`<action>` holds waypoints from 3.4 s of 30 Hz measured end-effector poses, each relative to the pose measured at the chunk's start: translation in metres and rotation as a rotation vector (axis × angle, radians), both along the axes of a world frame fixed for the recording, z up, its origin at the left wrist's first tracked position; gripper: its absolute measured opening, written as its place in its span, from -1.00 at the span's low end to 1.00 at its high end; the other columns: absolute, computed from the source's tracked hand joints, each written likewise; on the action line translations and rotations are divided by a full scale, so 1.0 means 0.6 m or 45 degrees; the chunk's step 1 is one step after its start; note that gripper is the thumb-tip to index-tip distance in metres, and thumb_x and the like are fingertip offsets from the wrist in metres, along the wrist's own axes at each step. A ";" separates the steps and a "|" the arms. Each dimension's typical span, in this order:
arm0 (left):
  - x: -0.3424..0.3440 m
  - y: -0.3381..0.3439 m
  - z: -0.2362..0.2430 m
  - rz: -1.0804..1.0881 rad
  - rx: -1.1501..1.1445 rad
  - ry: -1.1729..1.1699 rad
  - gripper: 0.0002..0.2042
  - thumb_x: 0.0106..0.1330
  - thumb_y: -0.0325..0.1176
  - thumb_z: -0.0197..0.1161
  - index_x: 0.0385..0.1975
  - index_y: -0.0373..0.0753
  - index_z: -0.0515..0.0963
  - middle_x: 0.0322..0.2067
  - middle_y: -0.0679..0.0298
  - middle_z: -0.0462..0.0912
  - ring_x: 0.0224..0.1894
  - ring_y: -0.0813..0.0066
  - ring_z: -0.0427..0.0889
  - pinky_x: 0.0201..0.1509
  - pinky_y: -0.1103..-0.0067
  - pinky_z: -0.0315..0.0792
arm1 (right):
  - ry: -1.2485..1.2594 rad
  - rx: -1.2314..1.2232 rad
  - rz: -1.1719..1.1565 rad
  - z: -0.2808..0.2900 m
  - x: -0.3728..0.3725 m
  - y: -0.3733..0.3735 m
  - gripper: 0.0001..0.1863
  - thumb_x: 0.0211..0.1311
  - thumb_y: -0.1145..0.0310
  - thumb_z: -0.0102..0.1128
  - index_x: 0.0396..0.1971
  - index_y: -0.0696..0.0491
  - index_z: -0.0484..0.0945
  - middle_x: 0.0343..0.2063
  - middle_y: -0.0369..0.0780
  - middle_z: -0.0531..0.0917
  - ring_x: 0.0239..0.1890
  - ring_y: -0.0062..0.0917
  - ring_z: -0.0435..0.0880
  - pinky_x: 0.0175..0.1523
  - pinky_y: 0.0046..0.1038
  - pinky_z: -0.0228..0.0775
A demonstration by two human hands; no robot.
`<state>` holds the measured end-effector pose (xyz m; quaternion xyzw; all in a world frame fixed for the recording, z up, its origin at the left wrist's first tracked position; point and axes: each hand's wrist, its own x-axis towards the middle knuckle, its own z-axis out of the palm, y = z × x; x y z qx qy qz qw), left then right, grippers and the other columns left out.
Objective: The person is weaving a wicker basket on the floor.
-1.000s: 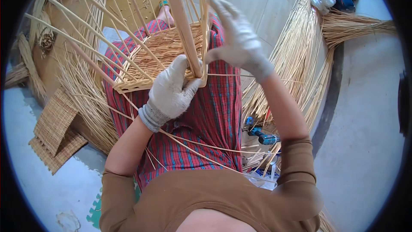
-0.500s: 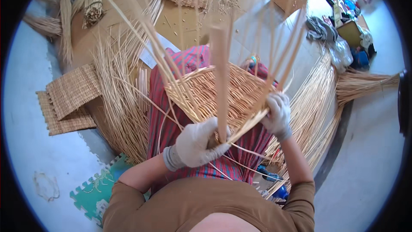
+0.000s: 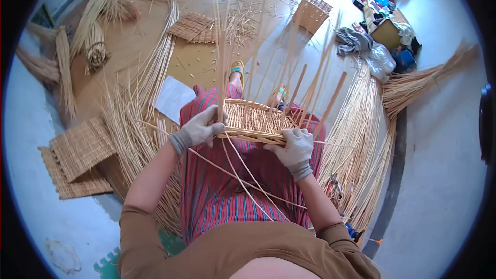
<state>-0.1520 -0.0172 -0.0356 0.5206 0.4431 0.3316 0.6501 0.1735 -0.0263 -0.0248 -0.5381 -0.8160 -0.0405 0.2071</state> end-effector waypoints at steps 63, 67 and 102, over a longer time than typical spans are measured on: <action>0.058 -0.061 -0.071 0.579 -0.158 -0.127 -0.87 0.42 -0.33 0.40 -0.19 -0.21 0.61 -0.35 0.43 0.62 -0.30 0.64 0.61 -0.29 0.57 0.62 | 0.515 -0.073 -0.071 0.028 -0.066 -0.020 -0.55 0.24 0.36 0.42 0.15 -0.02 0.66 -0.36 -0.16 0.72 -0.22 -0.21 0.72 -0.05 -0.23 0.55; 0.061 -0.056 -0.068 0.616 -0.272 -0.226 -0.93 0.41 -0.42 0.37 -0.21 -0.20 0.62 -0.34 0.40 0.65 -0.34 0.60 0.66 -0.31 0.52 0.68 | 0.389 0.270 0.306 0.012 -0.134 -0.048 -0.62 0.29 0.39 0.32 0.12 -0.01 0.66 -0.42 -0.20 0.72 -0.34 -0.28 0.72 -0.17 -0.23 0.54; 0.140 -0.054 -0.061 1.036 -0.060 0.214 -0.57 0.19 -0.17 0.63 -0.53 -0.18 0.42 -0.60 0.45 0.46 -0.56 0.68 0.40 -0.45 0.57 0.44 | 0.676 0.070 0.356 -0.003 -0.204 0.139 -0.30 0.32 0.65 0.05 0.50 0.09 0.26 0.38 0.01 0.39 0.41 -0.14 0.41 0.45 -0.28 0.29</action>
